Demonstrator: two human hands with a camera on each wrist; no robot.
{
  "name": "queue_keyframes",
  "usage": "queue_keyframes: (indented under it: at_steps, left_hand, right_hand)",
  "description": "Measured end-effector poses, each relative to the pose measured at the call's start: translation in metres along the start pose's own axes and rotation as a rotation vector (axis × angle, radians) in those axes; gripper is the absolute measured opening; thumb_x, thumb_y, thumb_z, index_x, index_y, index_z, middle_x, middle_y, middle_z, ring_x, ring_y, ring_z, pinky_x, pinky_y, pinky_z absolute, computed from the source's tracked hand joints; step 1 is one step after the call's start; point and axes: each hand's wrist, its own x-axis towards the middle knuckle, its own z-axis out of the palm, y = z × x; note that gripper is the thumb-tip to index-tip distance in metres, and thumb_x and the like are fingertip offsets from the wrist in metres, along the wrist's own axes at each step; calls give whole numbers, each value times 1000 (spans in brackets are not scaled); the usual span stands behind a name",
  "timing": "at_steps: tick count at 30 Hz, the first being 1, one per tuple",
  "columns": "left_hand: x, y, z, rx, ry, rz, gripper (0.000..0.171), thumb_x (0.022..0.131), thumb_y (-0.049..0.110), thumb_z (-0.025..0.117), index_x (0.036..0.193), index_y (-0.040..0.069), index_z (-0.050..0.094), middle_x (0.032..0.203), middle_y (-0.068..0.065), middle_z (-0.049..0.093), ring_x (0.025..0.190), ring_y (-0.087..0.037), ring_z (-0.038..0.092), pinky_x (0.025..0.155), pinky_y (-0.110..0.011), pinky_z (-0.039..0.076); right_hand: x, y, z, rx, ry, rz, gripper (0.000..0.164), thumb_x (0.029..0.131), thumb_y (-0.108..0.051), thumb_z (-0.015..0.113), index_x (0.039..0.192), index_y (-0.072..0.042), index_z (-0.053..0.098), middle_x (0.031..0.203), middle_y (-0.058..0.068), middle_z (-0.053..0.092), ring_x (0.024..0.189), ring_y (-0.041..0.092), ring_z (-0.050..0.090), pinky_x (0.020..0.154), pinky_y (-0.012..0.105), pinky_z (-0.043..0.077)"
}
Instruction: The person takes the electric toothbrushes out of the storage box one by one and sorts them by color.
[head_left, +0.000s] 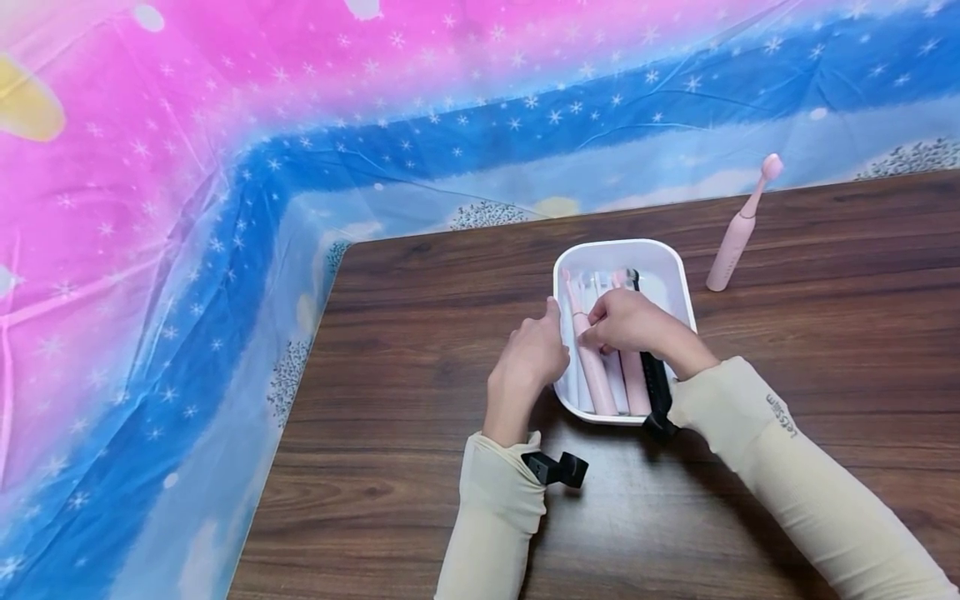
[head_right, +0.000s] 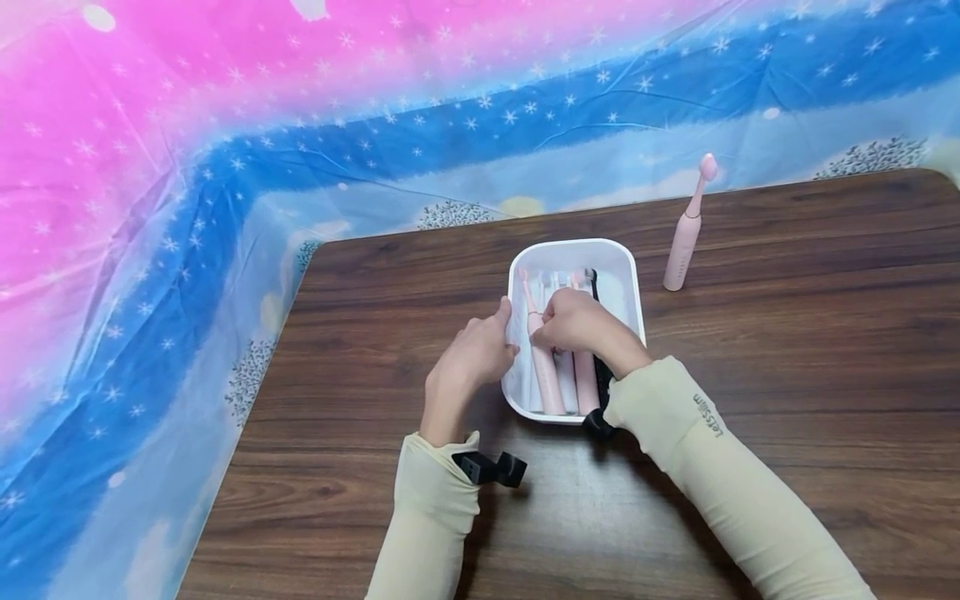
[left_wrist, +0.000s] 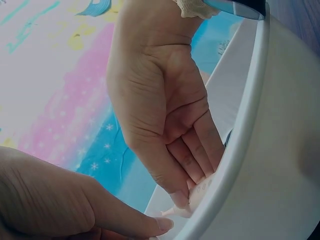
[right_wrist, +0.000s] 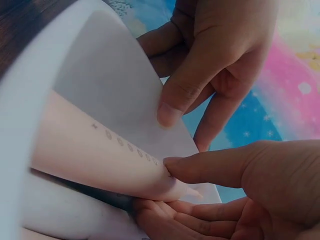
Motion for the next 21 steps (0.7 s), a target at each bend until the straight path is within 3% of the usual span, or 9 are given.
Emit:
queue_keyframes:
  at_steps: [10,17,21]
  left_hand:
    - [0,0,-1,-15,-18,-8,67,91,19,53,148,11,19,121,-18,57,105,-31,57,85,-40,45]
    - [0,-1,-1,-26,-24,-11,67,91,19,53,148,11,19,123,-17,56,107,-31,56,86,-40,45]
    - [0,-1,0,-20,-25,-3,67,91,18,53,148,11,18,123,-17,56,107,-32,56,86,-40,45]
  right_hand:
    - [-6,5,-5,105,-6,-4,26,81,-18,65,98,2,63,79,7,65,71,16,61,66,28,46]
    - [-11,9,-11,226,-6,-19,38,82,-16,64,111,7,56,104,17,59,82,20,64,77,35,51]
    - [-15,9,-15,275,9,-30,41,82,-16,65,114,7,53,107,18,57,83,20,64,79,36,51]
